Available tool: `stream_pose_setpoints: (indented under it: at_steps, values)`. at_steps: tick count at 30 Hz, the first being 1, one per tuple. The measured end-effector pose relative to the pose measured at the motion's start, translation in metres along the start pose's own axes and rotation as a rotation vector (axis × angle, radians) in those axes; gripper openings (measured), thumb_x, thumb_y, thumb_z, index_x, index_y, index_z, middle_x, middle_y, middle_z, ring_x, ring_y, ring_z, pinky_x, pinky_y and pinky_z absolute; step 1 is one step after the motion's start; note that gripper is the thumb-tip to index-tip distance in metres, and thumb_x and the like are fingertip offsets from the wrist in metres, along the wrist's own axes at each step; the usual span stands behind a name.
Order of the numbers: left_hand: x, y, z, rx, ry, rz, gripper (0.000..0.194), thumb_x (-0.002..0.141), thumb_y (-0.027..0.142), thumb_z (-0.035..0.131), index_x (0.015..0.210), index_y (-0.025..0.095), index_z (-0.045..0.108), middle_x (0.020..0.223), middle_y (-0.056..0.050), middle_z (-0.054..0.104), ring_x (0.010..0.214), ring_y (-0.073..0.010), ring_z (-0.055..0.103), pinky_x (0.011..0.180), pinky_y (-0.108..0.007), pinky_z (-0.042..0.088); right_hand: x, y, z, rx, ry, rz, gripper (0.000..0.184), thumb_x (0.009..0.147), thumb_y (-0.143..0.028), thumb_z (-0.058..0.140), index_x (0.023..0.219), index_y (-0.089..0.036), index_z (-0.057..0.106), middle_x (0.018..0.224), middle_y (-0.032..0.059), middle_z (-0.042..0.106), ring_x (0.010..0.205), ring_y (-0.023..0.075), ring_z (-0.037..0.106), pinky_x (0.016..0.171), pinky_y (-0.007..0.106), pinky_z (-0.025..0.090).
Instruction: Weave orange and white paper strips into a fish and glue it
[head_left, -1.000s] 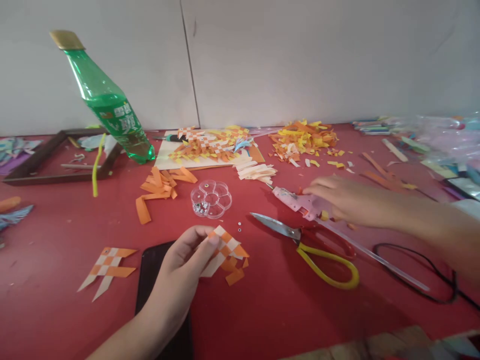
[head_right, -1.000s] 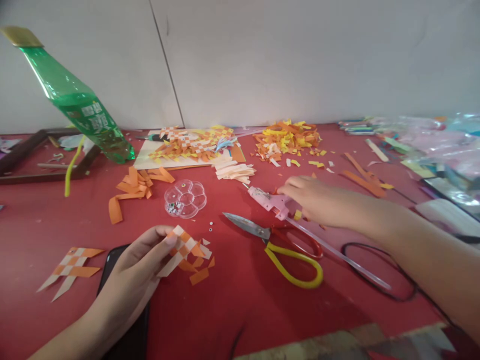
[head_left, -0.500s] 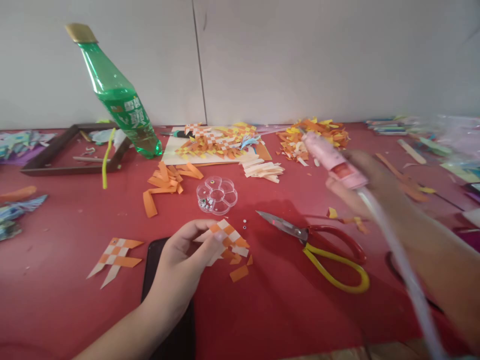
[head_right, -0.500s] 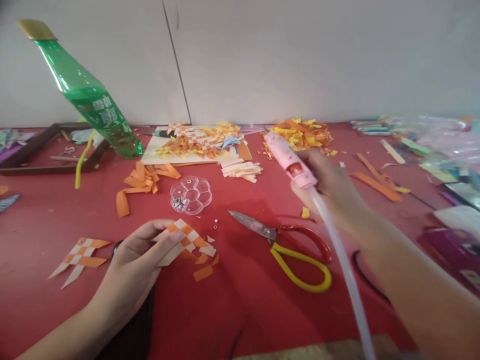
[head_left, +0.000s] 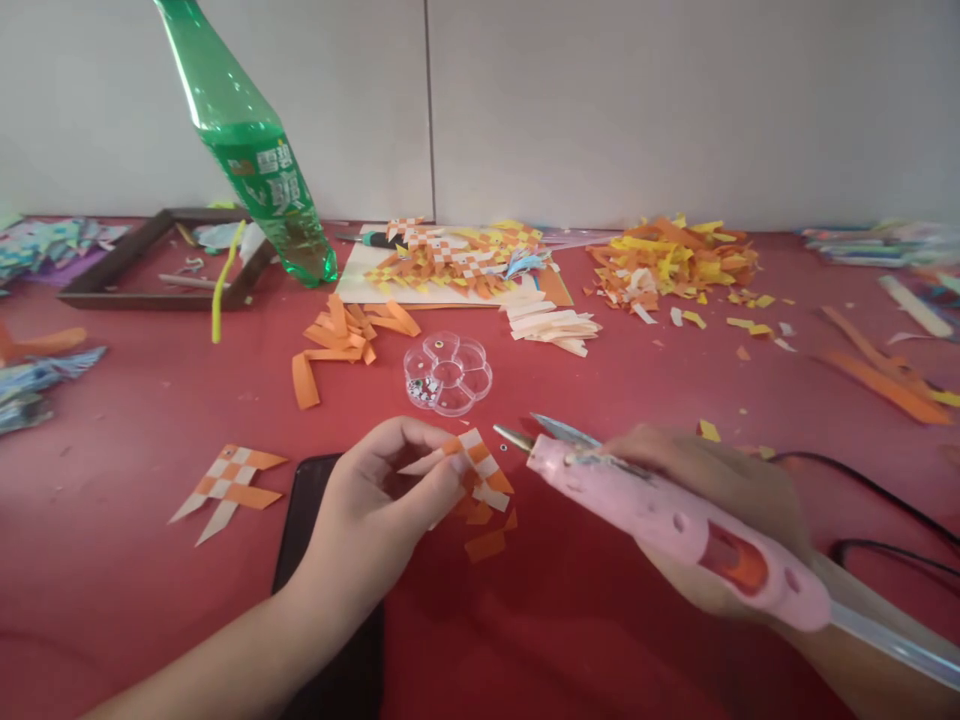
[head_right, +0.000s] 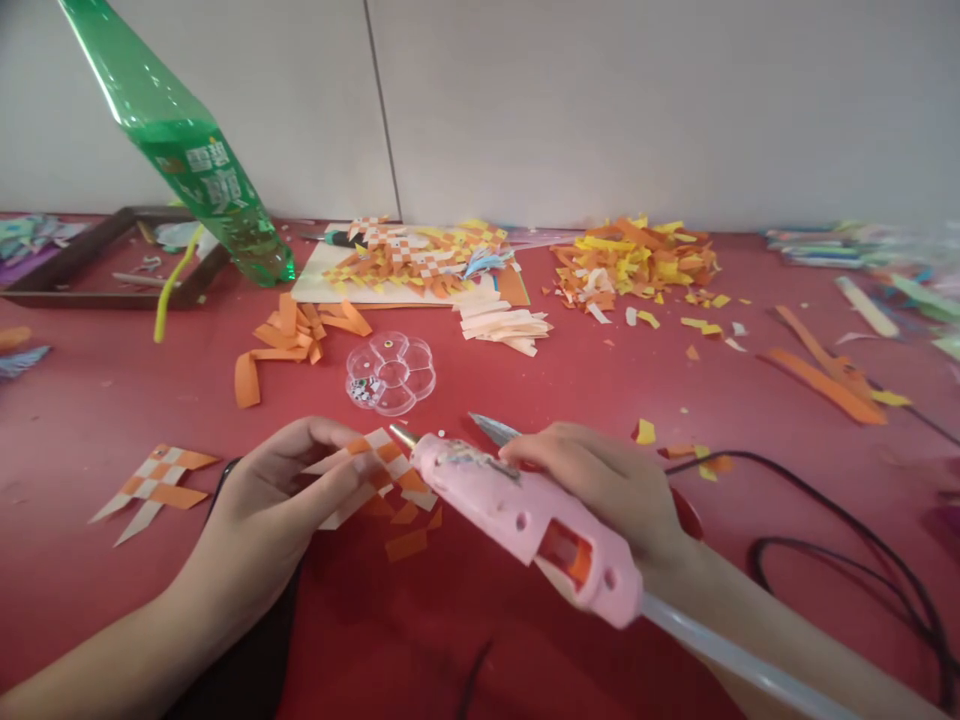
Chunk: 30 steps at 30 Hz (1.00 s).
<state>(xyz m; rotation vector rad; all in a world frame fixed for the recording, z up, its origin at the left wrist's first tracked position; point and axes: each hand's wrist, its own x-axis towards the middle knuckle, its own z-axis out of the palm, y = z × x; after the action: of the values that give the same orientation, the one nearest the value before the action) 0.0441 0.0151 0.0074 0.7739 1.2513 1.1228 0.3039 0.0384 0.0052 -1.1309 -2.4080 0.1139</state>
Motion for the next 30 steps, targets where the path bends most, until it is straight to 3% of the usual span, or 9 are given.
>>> stream_pose_setpoints:
  at_steps: [5,10,20,30]
  values:
    - [-0.0028,0.0001,-0.0001,0.03,-0.023,-0.002,0.021,0.074,0.029,0.08,0.073,0.018,0.062,0.054,0.005,0.06,0.045,-0.0047,0.049,0.046,-0.014,0.039,-0.0014,-0.0046,0.0009,0.015,0.068,-0.116,0.015,0.092,-0.022,0.042,0.102,-0.026,0.052,0.082,0.0027,0.068,0.073,0.0195,0.066,0.065,0.03,0.05]
    - [-0.0027,-0.0011,0.0,0.033,-0.051,0.004,0.019,0.076,0.028,0.078,0.073,0.019,0.062,0.05,0.007,0.056,0.043,-0.0054,0.048,0.046,-0.015,0.04,-0.0017,-0.0046,0.0032,-0.014,0.086,-0.17,0.016,0.093,-0.027,0.039,0.1,-0.024,0.053,0.08,0.0061,0.068,0.072,0.0232,0.065,0.062,0.036,0.051]
    - [-0.0057,0.0024,0.0034,-0.051,-0.061,-0.044,0.022,0.072,0.027,0.081,0.071,0.018,0.061,0.051,0.006,0.058,0.041,-0.0037,0.043,0.042,-0.014,0.035,0.0001,-0.007,-0.0026,-0.038,0.118,-0.211,0.012,0.087,-0.018,0.044,0.093,-0.022,0.053,0.077,0.0062,0.067,0.069,0.0224,0.066,0.058,0.035,0.05]
    - [-0.0059,0.0012,0.0025,-0.083,-0.083,-0.05,0.022,0.073,0.027,0.081,0.07,0.017,0.061,0.05,0.005,0.058,0.041,-0.0035,0.043,0.041,-0.014,0.033,0.0007,-0.0081,-0.0009,-0.021,0.103,-0.15,0.011,0.085,-0.016,0.044,0.087,-0.024,0.05,0.072,0.0036,0.066,0.062,0.0207,0.064,0.054,0.032,0.045]
